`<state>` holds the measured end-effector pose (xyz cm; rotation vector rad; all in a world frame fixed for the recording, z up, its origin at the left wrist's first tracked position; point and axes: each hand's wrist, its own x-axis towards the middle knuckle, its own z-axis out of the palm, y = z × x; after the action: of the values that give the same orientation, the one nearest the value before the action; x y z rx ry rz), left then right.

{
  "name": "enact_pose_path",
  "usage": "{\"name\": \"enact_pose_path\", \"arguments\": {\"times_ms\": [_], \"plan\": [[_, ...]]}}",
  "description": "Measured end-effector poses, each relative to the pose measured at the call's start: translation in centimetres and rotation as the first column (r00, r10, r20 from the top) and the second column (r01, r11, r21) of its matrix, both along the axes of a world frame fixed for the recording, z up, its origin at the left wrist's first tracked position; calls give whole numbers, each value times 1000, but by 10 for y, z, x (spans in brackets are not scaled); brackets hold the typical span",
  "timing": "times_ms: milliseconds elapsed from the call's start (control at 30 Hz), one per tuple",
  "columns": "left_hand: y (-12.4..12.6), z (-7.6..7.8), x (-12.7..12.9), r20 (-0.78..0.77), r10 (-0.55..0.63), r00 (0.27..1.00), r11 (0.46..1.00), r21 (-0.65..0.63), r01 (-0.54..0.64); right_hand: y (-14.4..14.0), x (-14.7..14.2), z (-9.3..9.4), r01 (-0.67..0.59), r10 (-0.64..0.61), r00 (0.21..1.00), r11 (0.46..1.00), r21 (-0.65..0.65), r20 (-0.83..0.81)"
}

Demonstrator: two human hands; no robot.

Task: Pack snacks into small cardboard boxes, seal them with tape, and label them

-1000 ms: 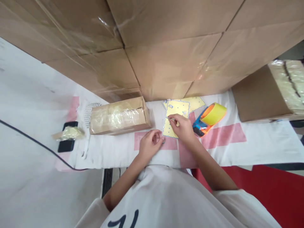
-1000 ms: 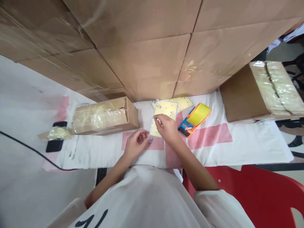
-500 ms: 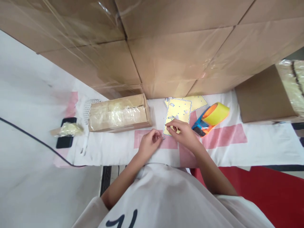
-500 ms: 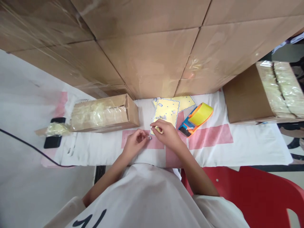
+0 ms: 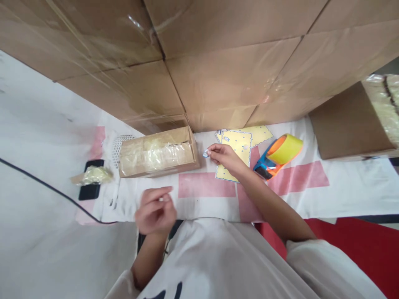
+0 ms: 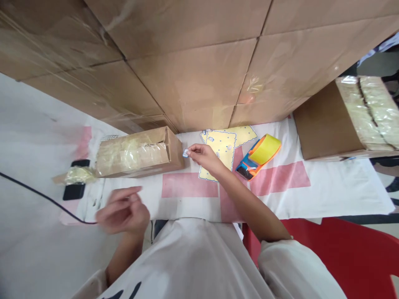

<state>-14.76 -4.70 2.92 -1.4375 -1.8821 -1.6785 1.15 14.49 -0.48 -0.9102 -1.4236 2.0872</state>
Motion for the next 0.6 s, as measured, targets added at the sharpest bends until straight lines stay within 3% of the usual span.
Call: {"name": "enact_pose_path", "arguments": {"times_ms": [67,133,233,300,367,433,600], "plan": [[4,11,-34,-105,249,963,953,205,-224,7,-16,-5,-37,36,999,996,-82,-21],[14,18,-64,-75,356,931,928,148,-343,11,-30,-9,-68,66,998,994,-86,-20],[30,18,-89,24,334,942,941,-65,-332,11,-42,-11,-10,10,1000,1000,-24,16],[35,14,-94,34,286,958,956,-70,-283,7,-45,-11,116,-120,991,991,68,57],[37,9,-94,18,278,961,959,-72,-276,-2,-46,-11,231,-260,961,944,237,97],[37,6,-93,33,304,952,946,-127,-298,-18,-44,-11,273,-323,942,893,357,87],[34,6,-91,44,289,956,948,-155,-279,-54,-34,-13,226,-233,972,943,244,0]]}}
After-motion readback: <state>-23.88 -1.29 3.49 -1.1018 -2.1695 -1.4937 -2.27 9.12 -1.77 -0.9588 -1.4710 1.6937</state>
